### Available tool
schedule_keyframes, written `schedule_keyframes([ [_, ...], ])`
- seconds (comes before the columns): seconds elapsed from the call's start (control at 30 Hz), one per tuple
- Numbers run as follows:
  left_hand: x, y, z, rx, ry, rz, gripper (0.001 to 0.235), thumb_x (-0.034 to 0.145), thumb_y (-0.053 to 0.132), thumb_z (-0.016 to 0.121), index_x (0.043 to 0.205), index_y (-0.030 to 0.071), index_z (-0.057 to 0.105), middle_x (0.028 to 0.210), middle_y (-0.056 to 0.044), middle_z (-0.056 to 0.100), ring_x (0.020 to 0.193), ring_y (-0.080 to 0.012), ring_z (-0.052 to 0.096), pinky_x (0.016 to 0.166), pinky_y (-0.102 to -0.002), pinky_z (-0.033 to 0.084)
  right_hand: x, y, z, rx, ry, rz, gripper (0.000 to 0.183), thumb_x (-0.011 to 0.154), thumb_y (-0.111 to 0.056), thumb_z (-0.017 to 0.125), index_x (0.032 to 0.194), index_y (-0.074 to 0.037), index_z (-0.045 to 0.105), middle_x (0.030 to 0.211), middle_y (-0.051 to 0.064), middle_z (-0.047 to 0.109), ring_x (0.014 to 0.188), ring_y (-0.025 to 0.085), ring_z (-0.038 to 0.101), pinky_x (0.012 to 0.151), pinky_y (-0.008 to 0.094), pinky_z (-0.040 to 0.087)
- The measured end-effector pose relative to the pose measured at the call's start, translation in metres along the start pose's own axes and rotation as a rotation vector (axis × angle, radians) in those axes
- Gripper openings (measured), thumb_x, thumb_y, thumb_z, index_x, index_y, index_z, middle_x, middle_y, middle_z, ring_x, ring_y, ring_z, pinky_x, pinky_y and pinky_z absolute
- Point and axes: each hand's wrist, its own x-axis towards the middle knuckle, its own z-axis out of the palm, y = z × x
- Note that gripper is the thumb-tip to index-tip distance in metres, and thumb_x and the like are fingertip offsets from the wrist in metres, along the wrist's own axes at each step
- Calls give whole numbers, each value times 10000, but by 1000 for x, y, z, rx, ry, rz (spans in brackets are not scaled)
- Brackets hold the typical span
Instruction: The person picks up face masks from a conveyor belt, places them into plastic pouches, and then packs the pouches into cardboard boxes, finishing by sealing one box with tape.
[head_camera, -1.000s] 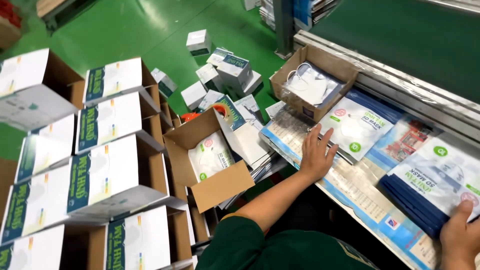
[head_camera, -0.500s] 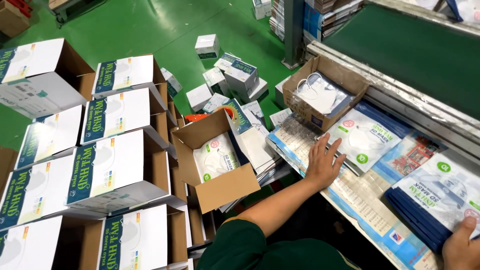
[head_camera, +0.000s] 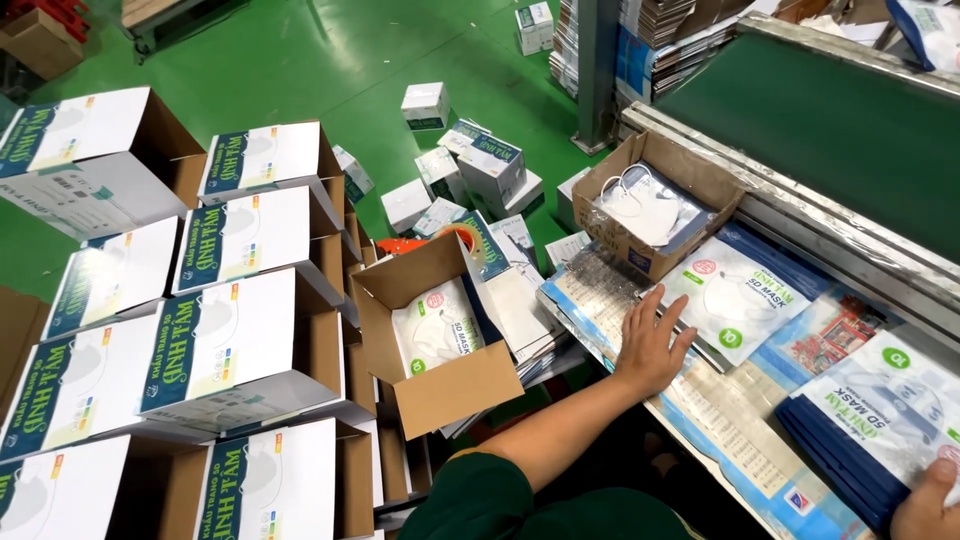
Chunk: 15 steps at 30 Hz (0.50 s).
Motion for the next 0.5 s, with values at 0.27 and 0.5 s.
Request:
schedule_keyframes([
  [0.27, 3, -14, 13, -41, -124, 11, 569, 1001, 254, 609, 1511, 36, 482, 1610, -283, 305, 1484, -454, 295, 1229, -516, 228, 20, -134, 5, -195, 241, 299, 392, 1268, -268, 360, 1506, 24, 469, 1423, 152, 524, 1311, 227, 527, 1096, 364, 438],
  [0.5, 7, -12, 17, -20, -114, 41, 539, 1016, 199, 544, 1519, 31, 446, 1612, -297, 283, 1468, -463, 295, 1201, -529, 230, 162, -207, -31, -813, 173, -88, 694, 1023, -352, 680, 1583, -4, 465, 1661, 337, 325, 1530, 491, 342, 1254, 523, 299],
])
